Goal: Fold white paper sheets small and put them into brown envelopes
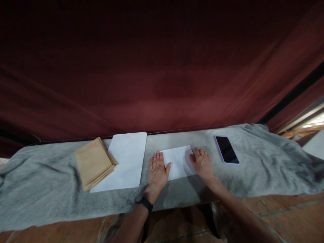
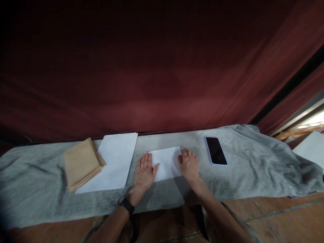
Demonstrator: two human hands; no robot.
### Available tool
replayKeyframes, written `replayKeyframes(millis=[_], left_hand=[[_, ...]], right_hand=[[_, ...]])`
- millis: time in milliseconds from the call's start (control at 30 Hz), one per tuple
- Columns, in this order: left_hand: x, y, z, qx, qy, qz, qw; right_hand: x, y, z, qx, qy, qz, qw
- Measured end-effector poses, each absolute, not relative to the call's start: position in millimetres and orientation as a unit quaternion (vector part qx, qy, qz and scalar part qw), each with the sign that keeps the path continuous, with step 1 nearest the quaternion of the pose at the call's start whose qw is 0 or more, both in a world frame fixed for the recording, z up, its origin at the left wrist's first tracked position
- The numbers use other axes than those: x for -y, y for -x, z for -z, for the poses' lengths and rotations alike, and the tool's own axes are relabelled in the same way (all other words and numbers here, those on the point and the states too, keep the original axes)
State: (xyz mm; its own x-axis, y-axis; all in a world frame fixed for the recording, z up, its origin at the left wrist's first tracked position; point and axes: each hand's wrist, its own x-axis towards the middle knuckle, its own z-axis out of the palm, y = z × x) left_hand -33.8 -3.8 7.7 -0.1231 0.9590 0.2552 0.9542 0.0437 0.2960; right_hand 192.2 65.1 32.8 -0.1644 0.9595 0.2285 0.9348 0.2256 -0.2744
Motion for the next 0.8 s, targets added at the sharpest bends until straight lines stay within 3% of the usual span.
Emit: replayKeyframes(millis=[167,433,533,633,700,800], left_hand=[[3.3,33.6,-8.0,-0.722,-0.659,-0.208,0.004],[4.0,33.8,-11.4,-0.716,-0.659,-0.228,0.028],[2.3,32.7,-22.8,-0.713,-0.647,-0.263,0.063],[1.8,28.4,-42.1,-0.686,-0.625,-0.351,0.126],[3.7,22.2,-55.8,-0.645,-0.599,-0.427,0.207],[9.0,10.0,-73.6,-0.553,-0.508,-0.526,0.4]], right_hand=[[-70.5,-198.4,-36.6,0.736,0.641,-0.136,0.166],[-80.6,-204.6,-43.2,0.668,0.594,-0.364,0.261],[-89.2,-209.4,-57.2,0.655,0.581,-0.376,0.302],[-98.0,-220.1,-83.3,0.601,0.587,-0.348,0.415],[-96.7,-224.9,-106.8,0.573,0.595,-0.287,0.485],[-76.8,-215.9,-141.6,0.625,0.583,-0.179,0.488]])
